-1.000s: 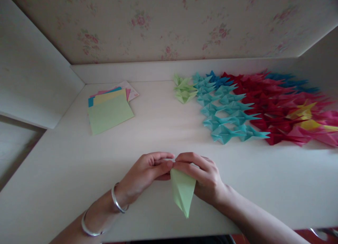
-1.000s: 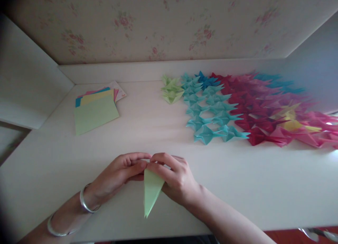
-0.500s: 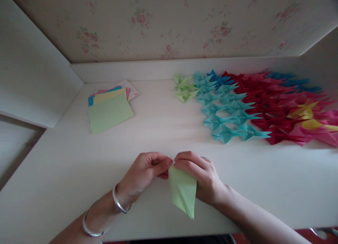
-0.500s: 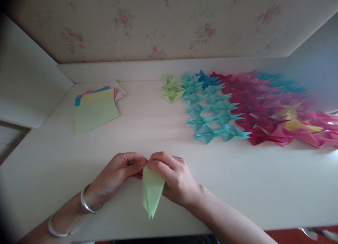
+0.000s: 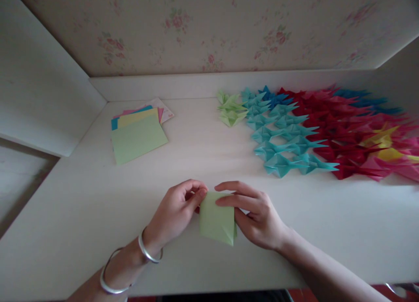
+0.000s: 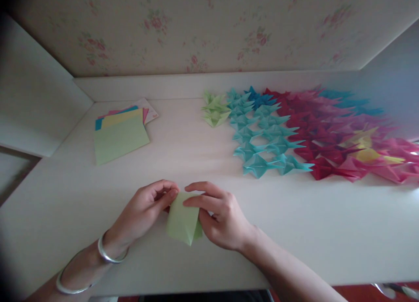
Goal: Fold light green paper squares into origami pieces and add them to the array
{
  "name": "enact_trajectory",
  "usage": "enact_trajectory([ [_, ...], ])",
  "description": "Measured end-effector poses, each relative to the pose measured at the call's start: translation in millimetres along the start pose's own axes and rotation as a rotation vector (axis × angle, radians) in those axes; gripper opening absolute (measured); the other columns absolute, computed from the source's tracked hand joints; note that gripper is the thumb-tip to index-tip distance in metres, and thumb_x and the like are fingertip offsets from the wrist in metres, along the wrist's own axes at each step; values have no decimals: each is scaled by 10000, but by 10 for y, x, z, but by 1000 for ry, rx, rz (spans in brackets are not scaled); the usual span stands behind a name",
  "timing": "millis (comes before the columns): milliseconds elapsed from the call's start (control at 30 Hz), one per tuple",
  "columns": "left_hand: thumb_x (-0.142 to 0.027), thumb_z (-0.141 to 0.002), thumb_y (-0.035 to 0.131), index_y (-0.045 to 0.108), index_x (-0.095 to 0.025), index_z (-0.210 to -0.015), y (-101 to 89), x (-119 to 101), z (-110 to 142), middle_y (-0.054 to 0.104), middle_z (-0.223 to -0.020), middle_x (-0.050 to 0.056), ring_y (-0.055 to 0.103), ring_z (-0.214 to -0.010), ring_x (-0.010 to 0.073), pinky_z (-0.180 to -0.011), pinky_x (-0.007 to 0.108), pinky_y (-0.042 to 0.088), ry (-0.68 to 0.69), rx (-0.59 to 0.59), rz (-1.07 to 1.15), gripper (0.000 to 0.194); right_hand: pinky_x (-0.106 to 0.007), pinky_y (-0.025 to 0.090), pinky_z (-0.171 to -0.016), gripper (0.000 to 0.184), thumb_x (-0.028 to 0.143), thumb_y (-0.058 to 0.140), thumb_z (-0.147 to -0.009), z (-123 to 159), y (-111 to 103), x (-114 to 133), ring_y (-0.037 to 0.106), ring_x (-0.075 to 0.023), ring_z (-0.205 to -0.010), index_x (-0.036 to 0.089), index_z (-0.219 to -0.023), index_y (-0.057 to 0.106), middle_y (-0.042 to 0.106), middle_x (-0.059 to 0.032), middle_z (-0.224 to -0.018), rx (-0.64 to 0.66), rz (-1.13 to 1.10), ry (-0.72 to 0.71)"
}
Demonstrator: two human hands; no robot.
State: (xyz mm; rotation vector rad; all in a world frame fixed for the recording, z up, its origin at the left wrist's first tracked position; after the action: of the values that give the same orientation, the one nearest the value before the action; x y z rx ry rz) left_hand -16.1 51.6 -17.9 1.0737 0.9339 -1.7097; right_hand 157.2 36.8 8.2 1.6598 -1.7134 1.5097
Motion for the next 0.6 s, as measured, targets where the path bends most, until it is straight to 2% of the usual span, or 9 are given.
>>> enact_trajectory([
  [133,-474,-933,556,656,-186,-1050,-18,33,15,693,-918,40,631,-812,182,-684,259,489,-3,-108,-2,327,-272,597,-782,445,-30,458,-773,-13,15,-39,726,-187,-998,221,-994,751,730,-81,-1178,-15,-10,112],
  [200,-489,-930,557,635,-194,-1119,1,46,24,698,-1008,56,639,-927,206,-755,274,500,-21,-134,13,359,-298,601,-831,450,-27,461,-780,-15,36,-27,727,-193,-1014,225,-1016,750,730,-83,-1189,-29,5,88],
  [267,-502,-932,548,615,-197,-1167,44,56,29,695,-1005,55,636,-972,213,-778,276,508,-50,-107,44,391,-315,599,-865,455,-22,460,-792,-12,53,-1,714,-199,-1055,217,-1063,736,711,-96,-1228,-36,20,32],
  [333,-522,-939,522,620,-194,-1130,90,62,33,678,-907,35,647,-886,198,-709,259,523,-76,-56,67,392,-327,590,-901,462,-22,456,-801,-7,70,22,694,-203,-1103,201,-1114,714,690,-112,-1263,-20,26,-14],
  [400,-556,-940,488,619,-197,-1062,118,72,42,632,-794,5,644,-701,172,-543,233,510,-110,-19,73,402,-334,583,-922,469,-23,454,-804,-3,74,32,679,-203,-1130,189,-1144,698,678,-122,-1278,-7,29,-29],
  [500,-603,-926,461,596,-214,-1035,101,77,60,560,-684,-31,555,-452,135,-323,203,385,-151,-26,-4,426,-337,581,-923,467,-19,464,-805,-1,56,37,679,-204,-1128,185,-1153,697,677,-127,-1279,3,16,-28],
  [600,-590,-926,468,603,-221,-977,47,18,70,526,-639,-46,508,-400,116,-304,189,338,-89,-64,-126,396,-349,567,-933,443,-4,474,-824,1,23,14,678,-210,-1125,195,-1134,718,688,-114,-1267,28,-74,24],
])
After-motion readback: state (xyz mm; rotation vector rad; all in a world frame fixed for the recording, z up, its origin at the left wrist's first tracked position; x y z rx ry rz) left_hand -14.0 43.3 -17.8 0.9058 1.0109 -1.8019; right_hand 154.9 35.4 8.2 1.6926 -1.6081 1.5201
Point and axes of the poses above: each hand's wrist, its own z-axis away from the middle knuckle, its own y-axis out of the palm, x = y × z, the point moved 5 cm from there along -z, towards the middle knuckle
